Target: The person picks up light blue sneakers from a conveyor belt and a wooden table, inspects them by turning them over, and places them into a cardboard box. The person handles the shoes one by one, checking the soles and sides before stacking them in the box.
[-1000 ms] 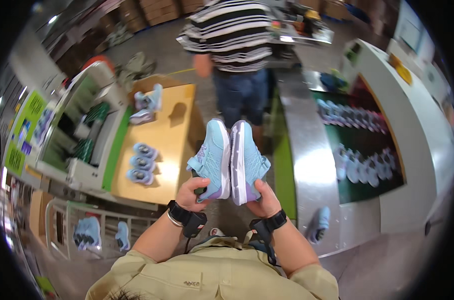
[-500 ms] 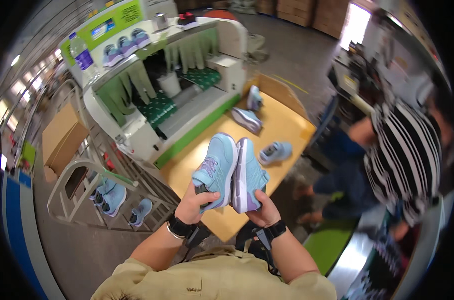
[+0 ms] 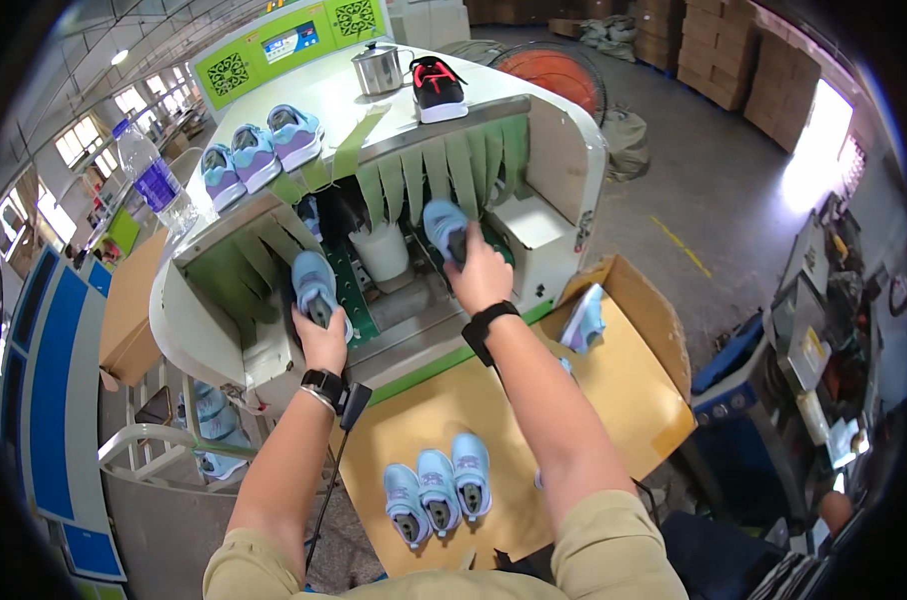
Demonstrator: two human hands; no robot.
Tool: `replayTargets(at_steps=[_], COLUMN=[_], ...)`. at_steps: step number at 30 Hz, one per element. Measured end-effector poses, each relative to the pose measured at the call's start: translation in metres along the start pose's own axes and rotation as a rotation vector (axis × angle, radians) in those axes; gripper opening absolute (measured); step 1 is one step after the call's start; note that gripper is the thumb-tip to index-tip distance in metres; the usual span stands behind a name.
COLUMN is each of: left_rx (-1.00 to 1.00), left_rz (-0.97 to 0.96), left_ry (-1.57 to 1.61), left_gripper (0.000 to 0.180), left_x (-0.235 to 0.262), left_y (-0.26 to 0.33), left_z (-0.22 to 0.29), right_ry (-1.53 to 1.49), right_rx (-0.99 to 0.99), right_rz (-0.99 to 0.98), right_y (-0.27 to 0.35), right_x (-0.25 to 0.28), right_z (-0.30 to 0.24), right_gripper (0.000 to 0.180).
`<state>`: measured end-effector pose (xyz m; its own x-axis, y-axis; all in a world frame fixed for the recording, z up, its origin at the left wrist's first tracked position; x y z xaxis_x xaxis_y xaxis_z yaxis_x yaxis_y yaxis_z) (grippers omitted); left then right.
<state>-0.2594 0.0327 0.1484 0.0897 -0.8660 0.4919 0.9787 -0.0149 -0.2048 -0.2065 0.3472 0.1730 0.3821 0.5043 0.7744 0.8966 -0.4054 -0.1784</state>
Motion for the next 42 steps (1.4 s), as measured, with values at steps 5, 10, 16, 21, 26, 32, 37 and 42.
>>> replayTargets(at_steps=[5,10,16,21,26,32,37,42], left_rx=[-0.057,-0.291,-0.078,0.006,-0.314,-0.528,-0.401,-0.575], left_rz=[-0.044,-0.017,-0.814,-1.145,-1.322,-1.248,-1.412,-1.337], left_ry=[-0.052,-0.161,-0.475,-0.633,-0.741,-0.651,-0.585,-0.756], left_gripper=[0.089,0.088,0.076,0.08,0.09,0.092,0.099,0.098], left_x=[0.001,0.003,-0.006,0.041,0.063,0.053,0.022,0.004], left_y=[-0.034,0.047,0.257,0.355,0.404,0.384,0.391,0.386], left_z=[0.012,0.01,-0.125,-0.234,-0.244,-0.319,-0.313,-0.327], right_ry=[-0.158,-0.477,-0.554,-0.589,-0.325,-0.073,-0.134,0.134], right_rx=[0.043,0.23,-0.206,-0.546,-0.528,-0.787,-1.224,-1.495], right_rz=[0.054,-0.086,-0.165,0.042,-0.119,-0.372,0.045,0.477], right_y=[-0.019,0.082,0.358,0.586,0.739,0.894,1.061,1.19], right_x=[-0.014,-0.01,0.006,-0.01,-0.073,-0.11,-0.105,-0.095], right_z=[0.008,0.052,0.148,0.135,0.036,-0.028,-0.061,-0.106], right_gripper=[0.084,0.076,0.02,0.009,0.02,0.022,0.027,0.043])
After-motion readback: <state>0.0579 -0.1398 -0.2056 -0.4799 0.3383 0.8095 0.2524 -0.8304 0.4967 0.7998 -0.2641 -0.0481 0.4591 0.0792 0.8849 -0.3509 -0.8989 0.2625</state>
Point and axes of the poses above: each hand's wrist, its own y-axis away from the middle knuckle, its own x-axis out of the back of the hand, z = x × y, the point moved 7 cm from there along -y, towards the middle knuckle, and after that the axes turned 11 degrees about -z, right-handed, at the moved point
